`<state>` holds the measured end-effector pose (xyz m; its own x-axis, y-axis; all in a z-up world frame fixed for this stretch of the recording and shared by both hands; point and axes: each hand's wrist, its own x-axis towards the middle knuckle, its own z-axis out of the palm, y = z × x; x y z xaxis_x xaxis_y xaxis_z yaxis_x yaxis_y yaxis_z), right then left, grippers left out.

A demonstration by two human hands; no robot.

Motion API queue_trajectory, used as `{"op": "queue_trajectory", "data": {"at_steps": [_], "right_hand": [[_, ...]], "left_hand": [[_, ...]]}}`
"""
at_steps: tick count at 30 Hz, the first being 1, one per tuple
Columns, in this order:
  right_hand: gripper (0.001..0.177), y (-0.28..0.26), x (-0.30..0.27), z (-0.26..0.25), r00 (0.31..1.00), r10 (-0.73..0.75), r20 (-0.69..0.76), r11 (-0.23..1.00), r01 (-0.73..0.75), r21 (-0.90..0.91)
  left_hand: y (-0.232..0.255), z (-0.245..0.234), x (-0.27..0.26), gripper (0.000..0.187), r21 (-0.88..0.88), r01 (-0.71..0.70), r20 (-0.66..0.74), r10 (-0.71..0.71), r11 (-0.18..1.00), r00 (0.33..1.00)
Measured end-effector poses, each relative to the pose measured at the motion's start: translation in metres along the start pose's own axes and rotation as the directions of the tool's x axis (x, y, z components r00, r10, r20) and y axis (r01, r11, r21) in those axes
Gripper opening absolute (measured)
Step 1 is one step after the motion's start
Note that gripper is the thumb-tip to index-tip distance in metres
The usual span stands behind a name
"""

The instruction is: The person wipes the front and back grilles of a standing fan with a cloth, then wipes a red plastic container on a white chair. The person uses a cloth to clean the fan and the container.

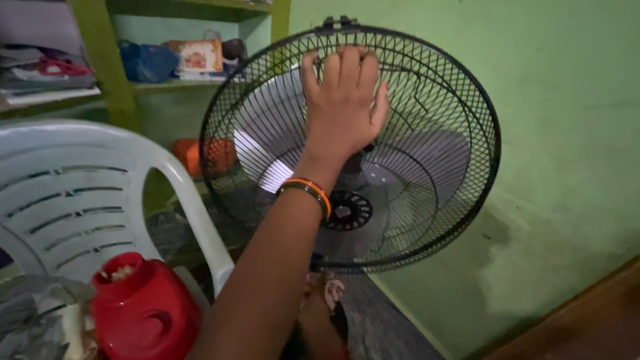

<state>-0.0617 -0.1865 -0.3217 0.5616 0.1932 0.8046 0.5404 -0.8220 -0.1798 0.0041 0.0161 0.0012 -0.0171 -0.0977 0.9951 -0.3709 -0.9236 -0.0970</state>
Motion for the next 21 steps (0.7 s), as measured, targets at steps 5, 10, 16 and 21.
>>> {"op": "queue_trajectory", "data": {"at_steps": [5, 10, 16, 21], "right_hand": [[0.049, -0.051, 0.106, -0.019, 0.967, -0.091, -0.238, 0.993, 0.106, 0.047], [0.048, -0.081, 0.194, -0.053, 0.882, -0.127, -0.454, 0.986, 0.061, -0.157], [0.047, -0.081, 0.195, -0.011, 0.87, -0.186, -0.456, 0.942, 0.026, -0.336], [0.039, -0.029, 0.105, 0.037, 0.877, -0.441, -0.189, 0.886, 0.391, -0.25]], "left_hand": [[0.004, -0.012, 0.007, 0.038, -0.043, 0.03, -0.003, -0.03, 0.999, 1.0], [-0.016, -0.028, 0.019, 0.031, -0.233, 0.015, 0.191, 0.031, 0.972, 0.981], [-0.028, -0.038, 0.016, 0.033, -0.289, 0.015, 0.163, 0.033, 0.957, 0.986], [-0.035, -0.04, 0.014, 0.045, -0.28, 0.006, 0.224, 0.059, 0.96, 0.973]]}}
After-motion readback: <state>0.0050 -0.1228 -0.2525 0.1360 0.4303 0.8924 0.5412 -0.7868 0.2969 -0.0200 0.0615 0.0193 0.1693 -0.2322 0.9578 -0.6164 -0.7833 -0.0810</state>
